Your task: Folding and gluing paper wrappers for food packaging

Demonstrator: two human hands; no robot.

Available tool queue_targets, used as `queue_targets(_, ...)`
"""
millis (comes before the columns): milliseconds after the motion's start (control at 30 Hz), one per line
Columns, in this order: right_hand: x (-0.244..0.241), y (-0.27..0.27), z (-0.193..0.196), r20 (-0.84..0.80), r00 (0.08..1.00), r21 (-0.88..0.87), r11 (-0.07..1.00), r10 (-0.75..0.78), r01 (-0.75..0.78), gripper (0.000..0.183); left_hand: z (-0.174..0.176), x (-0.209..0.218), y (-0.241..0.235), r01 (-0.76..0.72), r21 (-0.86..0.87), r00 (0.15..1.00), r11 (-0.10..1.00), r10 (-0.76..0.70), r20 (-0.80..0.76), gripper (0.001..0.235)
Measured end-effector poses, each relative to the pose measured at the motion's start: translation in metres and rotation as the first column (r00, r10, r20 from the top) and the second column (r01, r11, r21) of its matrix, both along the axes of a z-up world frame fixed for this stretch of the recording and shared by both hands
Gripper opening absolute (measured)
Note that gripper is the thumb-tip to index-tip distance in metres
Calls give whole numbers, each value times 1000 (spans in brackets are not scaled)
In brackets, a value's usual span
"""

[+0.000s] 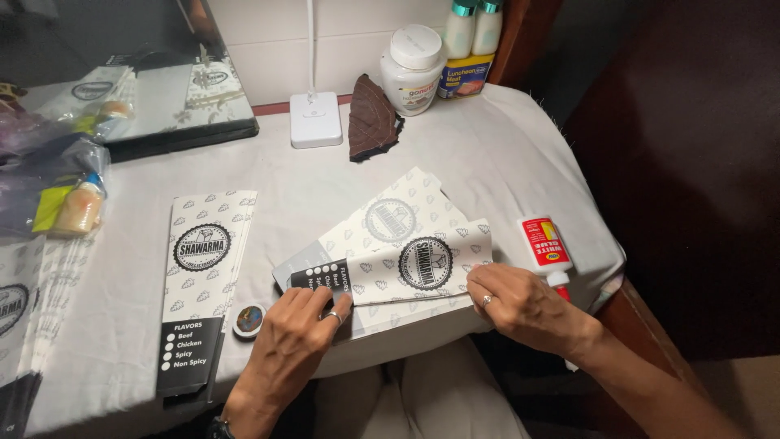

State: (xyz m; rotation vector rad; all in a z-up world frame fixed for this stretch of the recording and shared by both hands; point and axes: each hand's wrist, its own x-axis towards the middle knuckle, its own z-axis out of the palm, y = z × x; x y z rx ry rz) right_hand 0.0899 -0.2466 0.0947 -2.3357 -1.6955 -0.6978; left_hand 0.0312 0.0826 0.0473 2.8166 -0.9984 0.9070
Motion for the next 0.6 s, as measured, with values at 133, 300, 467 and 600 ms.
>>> queue_targets(133, 11, -1, -12, 34, 999, -7, 1000, -16, 16, 17, 4, 1, -6, -15, 30, 998, 999, 14, 59, 30)
queue_targets(300, 5, 5, -9, -27, 1000, 42, 999, 9, -8, 5, 15, -3, -6, -20, 116, 991, 993, 5, 132, 16)
queue_targets(467, -2, 5, 2, -102, 994, 78, 996, 42, -34, 13, 8, 2, -6, 59, -27, 995, 998, -56, 79, 11)
queue_targets(600, -6, -4, -3, -125, 992, 93, 996, 15, -4, 4, 7, 4, -3, 77, -81, 997, 994, -78, -3, 17)
